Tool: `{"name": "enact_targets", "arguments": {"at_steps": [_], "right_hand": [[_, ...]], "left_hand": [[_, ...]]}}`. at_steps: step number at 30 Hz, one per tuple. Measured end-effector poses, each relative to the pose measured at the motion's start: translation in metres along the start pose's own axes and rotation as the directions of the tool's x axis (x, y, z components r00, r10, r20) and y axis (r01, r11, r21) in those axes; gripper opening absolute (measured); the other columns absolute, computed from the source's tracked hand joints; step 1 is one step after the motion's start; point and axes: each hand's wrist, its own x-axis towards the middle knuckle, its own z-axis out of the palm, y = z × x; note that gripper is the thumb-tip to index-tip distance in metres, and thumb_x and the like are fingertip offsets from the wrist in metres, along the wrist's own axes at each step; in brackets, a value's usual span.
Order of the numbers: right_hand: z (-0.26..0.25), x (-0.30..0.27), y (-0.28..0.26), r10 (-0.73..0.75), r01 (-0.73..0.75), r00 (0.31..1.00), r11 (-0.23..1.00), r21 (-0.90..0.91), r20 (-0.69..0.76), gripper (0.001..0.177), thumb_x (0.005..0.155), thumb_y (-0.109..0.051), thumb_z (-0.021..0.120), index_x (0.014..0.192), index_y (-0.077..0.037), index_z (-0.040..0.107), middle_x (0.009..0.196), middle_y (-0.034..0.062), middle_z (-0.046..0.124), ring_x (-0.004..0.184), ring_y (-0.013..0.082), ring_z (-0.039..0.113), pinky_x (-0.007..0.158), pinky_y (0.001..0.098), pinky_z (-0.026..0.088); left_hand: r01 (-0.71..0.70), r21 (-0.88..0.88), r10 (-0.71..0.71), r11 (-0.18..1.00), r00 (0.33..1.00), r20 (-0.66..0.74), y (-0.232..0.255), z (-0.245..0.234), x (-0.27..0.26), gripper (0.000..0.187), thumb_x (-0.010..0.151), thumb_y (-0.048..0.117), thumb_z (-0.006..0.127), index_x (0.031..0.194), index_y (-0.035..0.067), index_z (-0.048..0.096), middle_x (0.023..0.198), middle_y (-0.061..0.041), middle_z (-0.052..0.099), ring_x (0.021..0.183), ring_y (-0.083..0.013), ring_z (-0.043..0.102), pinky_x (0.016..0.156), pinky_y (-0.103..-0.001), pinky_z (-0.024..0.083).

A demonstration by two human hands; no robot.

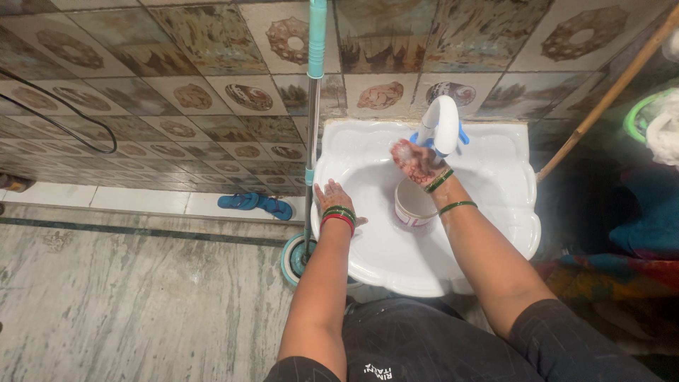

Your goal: The person washes a mug by hand under running water in a sink, repeatedly rinsing and scrubbing the inside and outside surfaces.

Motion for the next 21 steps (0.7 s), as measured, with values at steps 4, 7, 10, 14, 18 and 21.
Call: {"name": "enact_targets", "arguments": {"at_steps": [4, 7, 10, 14, 18, 21], "right_hand": [[0.019, -0.011, -0.013, -0.059, 0.064, 0.995, 0.996, -0.07, 0.076, 0.02, 0.116, -0.01, 0.051, 0.114, 0.001, 0.068, 0.114, 0.0188, 0.065, 0.102, 0.0277, 0.066, 0.088, 0.036, 0.064], [-0.018, -0.026, -0.013, 0.028, -0.023, 1.0, 0.964, 0.263, -0.015, 0.032, 0.095, -0.023, 0.049, 0.093, 0.004, 0.066, 0.086, 0.0198, 0.061, 0.075, 0.0299, 0.063, 0.053, 0.034, 0.058], [-0.046, -0.011, -0.006, 0.029, -0.025, 0.994, 0.999, -0.041, 0.107, 0.019, 0.099, -0.016, 0.056, 0.091, -0.003, 0.067, 0.085, 0.0177, 0.063, 0.07, 0.0289, 0.065, 0.038, 0.0291, 0.045], [-0.055, -0.008, -0.019, 0.159, -0.183, 0.978, 0.966, 0.184, 0.135, 0.023, 0.089, -0.02, 0.058, 0.094, 0.0, 0.066, 0.085, 0.0168, 0.068, 0.068, 0.0249, 0.068, 0.033, 0.0263, 0.042], [-0.016, -0.039, -0.101, 0.042, -0.073, 0.991, 0.963, 0.259, 0.123, 0.015, 0.093, -0.019, 0.057, 0.105, -0.01, 0.061, 0.092, 0.0042, 0.068, 0.075, 0.0246, 0.067, 0.056, 0.0372, 0.059], [0.041, -0.093, -0.149, -0.15, 0.158, 0.985, 0.983, -0.092, 0.081, 0.015, 0.103, -0.016, 0.056, 0.114, -0.007, 0.06, 0.104, 0.0133, 0.071, 0.089, 0.0251, 0.072, 0.063, 0.0338, 0.06]], "left_hand": [[-0.011, -0.022, 0.01, 1.0, 0.999, -0.035, -0.002, 0.004, 0.003, 0.133, 0.073, 0.079, 0.073, 0.16, -0.004, 0.016, 0.168, -0.022, 0.014, 0.156, -0.031, 0.016, 0.122, -0.059, -0.003], [0.009, -0.143, -0.024, 0.99, 0.994, -0.102, 0.002, 0.012, 0.024, 0.102, 0.083, 0.07, 0.069, 0.15, -0.001, 0.042, 0.163, -0.023, 0.03, 0.149, -0.0313, 0.035, 0.127, -0.055, 0.011], [-0.107, -0.706, -0.125, 0.7, 0.955, -0.269, 0.041, 0.026, 0.07, 0.056, 0.091, 0.047, 0.064, 0.129, 0.007, 0.069, 0.134, -0.022, 0.067, 0.126, -0.0362, 0.063, 0.11, -0.046, 0.048], [-0.149, -0.969, -0.291, 0.196, 0.935, -0.203, 0.127, 0.015, 0.125, 0.032, 0.091, 0.03, 0.062, 0.103, 0.006, 0.08, 0.099, -0.022, 0.074, 0.093, -0.038, 0.07, 0.086, -0.046, 0.055], [-0.049, -0.955, -0.015, -0.293, 0.999, -0.046, 0.178, -0.018, 0.145, 0.033, 0.094, 0.025, 0.053, 0.101, 0.002, 0.075, 0.086, -0.016, 0.075, 0.076, -0.0304, 0.073, 0.071, -0.045, 0.059], [-0.062, -0.876, 0.064, -0.478, 0.992, -0.106, 0.203, -0.026, 0.152, 0.033, 0.095, 0.026, 0.058, 0.097, -0.002, 0.074, 0.08, -0.015, 0.072, 0.07, -0.0255, 0.07, 0.063, -0.039, 0.056]]}}
